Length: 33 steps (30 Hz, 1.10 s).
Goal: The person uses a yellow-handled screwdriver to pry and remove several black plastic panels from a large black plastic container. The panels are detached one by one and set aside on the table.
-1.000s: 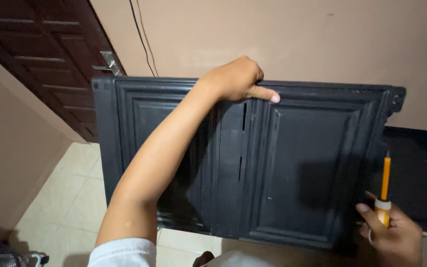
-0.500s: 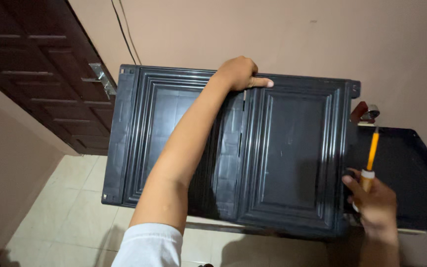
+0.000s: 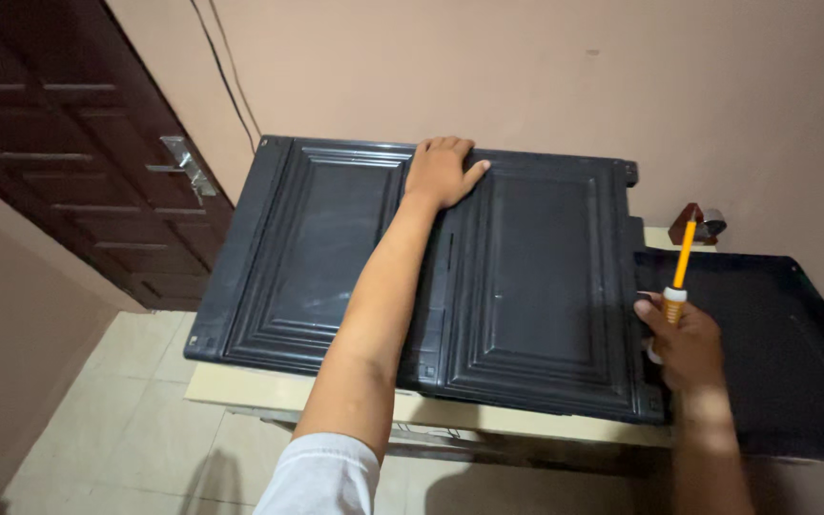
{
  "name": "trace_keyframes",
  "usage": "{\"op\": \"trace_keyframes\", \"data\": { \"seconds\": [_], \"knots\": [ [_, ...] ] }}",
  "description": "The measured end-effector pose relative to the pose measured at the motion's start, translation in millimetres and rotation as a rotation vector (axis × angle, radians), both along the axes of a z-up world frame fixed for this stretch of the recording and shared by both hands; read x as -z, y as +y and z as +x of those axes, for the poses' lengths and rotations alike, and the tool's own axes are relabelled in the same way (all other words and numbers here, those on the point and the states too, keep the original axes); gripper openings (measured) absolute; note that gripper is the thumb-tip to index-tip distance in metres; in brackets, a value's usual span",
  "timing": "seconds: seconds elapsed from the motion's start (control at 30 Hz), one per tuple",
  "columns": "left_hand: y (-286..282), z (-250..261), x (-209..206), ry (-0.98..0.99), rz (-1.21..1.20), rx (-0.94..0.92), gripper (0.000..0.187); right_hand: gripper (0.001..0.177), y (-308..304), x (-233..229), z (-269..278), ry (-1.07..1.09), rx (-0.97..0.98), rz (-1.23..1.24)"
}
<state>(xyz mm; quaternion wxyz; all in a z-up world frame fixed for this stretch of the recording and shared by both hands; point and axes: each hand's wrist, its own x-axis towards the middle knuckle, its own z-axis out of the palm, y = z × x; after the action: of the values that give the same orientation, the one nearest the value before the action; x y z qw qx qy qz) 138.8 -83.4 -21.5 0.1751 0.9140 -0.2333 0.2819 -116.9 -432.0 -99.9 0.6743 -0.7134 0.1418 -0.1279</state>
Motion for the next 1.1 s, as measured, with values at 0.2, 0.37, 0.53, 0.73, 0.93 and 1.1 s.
{"op": "trace_keyframes", "data": {
  "seconds": [0.2,0.37,0.53,0.73,0.93,1.1],
  "knots": [
    [8,15,33,0.192,0.005,-0.047,0.049,0.026,-2,17,16,0.026,0.013,0.018],
    [8,23,50,0.208,0.011,-0.068,0.045,0.032,6,8,16,0.086,0.025,-0.007],
    [6,19,40,0.256,0.074,-0.109,0.042,0.040,12,1,15,0.309,0.090,-0.076],
    [-17,3,40,0.388,0.303,-0.287,0.057,0.038,5,20,17,0.236,0.075,-0.068],
    [-4,-57,28,0.643,0.463,-0.139,0.077,0.041,-4,33,21,0.131,0.049,-0.171],
    [36,-183,16,0.591,0.491,0.029,0.090,0.042,-4,29,17,0.113,0.037,-0.200]
  ]
}}
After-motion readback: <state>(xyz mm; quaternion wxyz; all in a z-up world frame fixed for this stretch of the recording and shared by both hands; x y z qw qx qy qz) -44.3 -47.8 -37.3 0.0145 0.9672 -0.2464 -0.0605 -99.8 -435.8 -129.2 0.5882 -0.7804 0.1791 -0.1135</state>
